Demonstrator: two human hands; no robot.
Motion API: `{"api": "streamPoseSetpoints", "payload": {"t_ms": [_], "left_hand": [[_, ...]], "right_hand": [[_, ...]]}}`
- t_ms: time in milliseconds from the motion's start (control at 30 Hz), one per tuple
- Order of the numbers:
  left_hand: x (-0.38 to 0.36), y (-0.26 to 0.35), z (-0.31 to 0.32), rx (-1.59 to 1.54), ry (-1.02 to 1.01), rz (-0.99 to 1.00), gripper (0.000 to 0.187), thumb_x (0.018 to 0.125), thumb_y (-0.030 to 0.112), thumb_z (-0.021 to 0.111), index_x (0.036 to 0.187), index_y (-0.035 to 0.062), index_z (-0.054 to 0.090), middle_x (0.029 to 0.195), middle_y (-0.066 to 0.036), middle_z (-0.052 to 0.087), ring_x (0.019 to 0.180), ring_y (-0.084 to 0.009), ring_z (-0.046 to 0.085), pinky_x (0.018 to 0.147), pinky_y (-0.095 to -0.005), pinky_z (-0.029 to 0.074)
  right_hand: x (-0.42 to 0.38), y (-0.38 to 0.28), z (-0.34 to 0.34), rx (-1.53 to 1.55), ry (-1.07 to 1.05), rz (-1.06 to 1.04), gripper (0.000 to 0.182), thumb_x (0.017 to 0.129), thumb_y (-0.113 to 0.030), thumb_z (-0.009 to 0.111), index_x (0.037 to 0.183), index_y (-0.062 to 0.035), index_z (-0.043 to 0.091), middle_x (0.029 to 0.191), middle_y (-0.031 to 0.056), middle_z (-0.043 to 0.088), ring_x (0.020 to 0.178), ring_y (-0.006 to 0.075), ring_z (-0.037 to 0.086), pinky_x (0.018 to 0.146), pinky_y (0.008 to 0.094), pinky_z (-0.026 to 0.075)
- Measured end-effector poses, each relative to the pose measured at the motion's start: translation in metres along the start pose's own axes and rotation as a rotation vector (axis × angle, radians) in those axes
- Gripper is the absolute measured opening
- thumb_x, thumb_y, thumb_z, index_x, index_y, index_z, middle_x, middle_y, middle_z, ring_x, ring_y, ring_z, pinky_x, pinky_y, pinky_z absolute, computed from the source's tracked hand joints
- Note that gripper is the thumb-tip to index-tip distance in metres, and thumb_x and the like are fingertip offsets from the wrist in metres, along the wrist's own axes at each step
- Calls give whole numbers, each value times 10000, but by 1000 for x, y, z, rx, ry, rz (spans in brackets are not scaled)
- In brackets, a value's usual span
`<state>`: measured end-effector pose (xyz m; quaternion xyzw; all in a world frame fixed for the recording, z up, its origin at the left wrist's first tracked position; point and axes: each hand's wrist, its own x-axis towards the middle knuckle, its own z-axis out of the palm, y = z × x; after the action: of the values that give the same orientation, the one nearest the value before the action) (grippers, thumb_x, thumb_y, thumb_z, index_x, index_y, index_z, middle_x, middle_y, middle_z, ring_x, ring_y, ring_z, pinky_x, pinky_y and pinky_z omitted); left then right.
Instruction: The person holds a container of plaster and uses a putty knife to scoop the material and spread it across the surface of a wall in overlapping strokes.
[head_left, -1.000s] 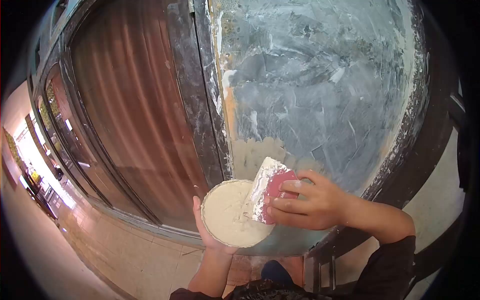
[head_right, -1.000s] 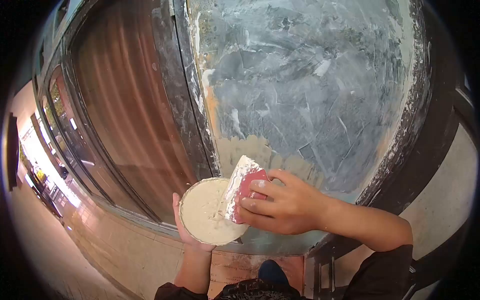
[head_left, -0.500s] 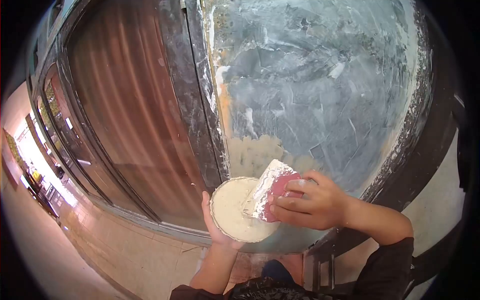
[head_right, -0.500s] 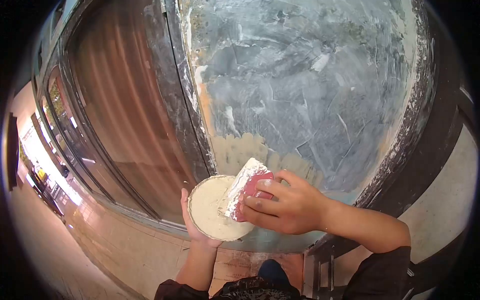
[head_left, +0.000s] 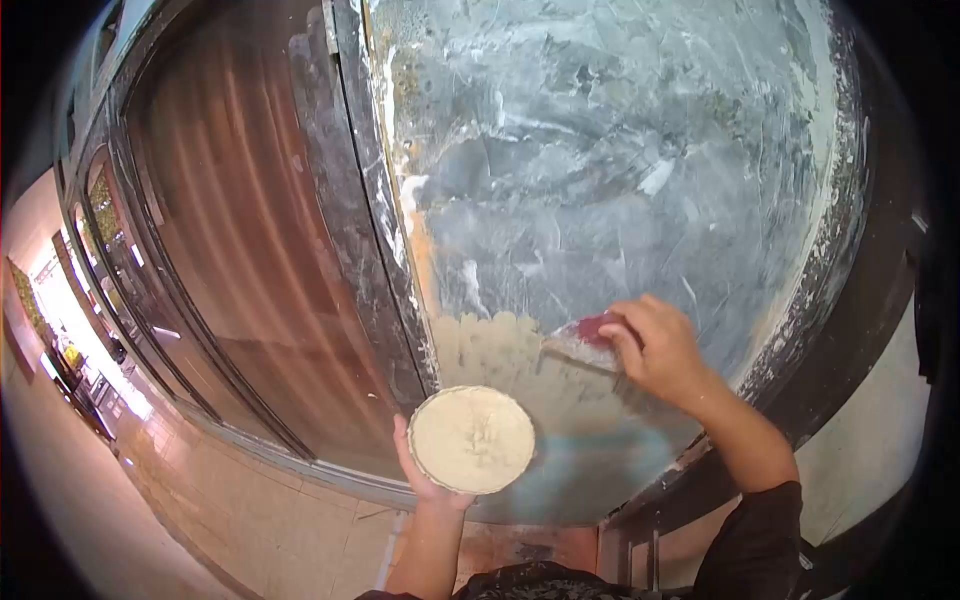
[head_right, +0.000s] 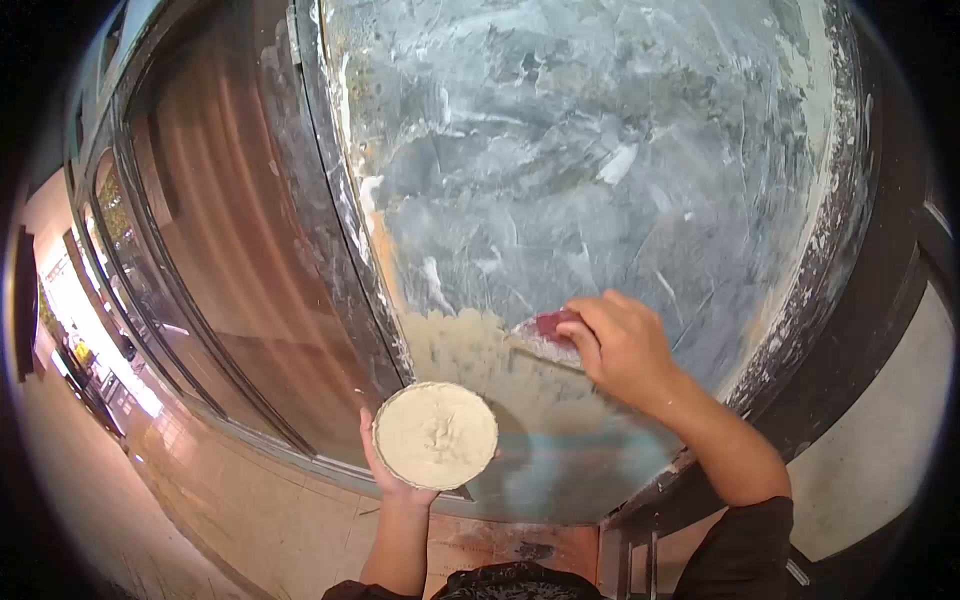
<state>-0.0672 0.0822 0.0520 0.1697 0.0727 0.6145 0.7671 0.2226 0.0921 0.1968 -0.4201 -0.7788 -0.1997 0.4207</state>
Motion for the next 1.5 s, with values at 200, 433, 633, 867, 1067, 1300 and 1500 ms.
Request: {"api": "streamPoseSetpoints", "payload": {"t_ms": [200,433,633,867,1067,1300,1500], "left_hand": [[-5,10,6,-13,50,48,872,948,762,381,1462,70,520,1517,-206,493,1314,-504,511,970,-881,338],[-12,8,9,-16,23,85,875,951,762,371,1461,66,518,1512,-211,496,1306,-505,519,977,-845,377],[-15,1,4,-47,80,121,868,957,757,361,1458,65,514,1490,-215,514,1283,-505,534,965,-818,413],[-28,-8,4,4,84,160,846,972,745,342,1435,65,540,1447,-181,557,1284,-409,562,1030,-607,493],[-41,-14,4,30,90,151,839,970,743,352,1410,62,567,1414,-174,588,1272,-391,579,1043,-575,496],[-47,-13,5,33,109,184,852,967,740,361,1415,41,553,1431,-176,574,1276,-400,573,1047,-580,491],[-40,-9,2,26,84,150,856,973,741,346,1420,39,550,1419,-179,584,1268,-400,580,1044,-572,495]], "right_hand": [[-12,13,25,-60,-53,-8,177,921,-191,729,1042,-67,692,905,40,720,806,250,630,720,403,401],[-4,19,25,-129,45,-99,168,900,-160,746,1024,-67,683,858,28,698,772,226,592,716,397,360],[-9,16,29,-109,-11,-138,167,885,-159,755,1013,-78,686,819,16,693,758,222,582,733,403,344],[6,20,23,-86,132,-92,125,891,-156,736,987,-91,690,782,16,681,733,213,575,731,407,320],[-7,16,35,-142,36,-156,147,875,-157,749,990,-87,690,807,16,693,737,221,581,737,411,322],[7,17,25,-61,209,-108,122,885,-173,738,960,-95,682,788,15,675,725,216,575,742,429,315],[-3,18,46,-145,140,-163,112,908,-194,724,947,-101,676,750,13,655,702,217,559,727,418,306]]}}
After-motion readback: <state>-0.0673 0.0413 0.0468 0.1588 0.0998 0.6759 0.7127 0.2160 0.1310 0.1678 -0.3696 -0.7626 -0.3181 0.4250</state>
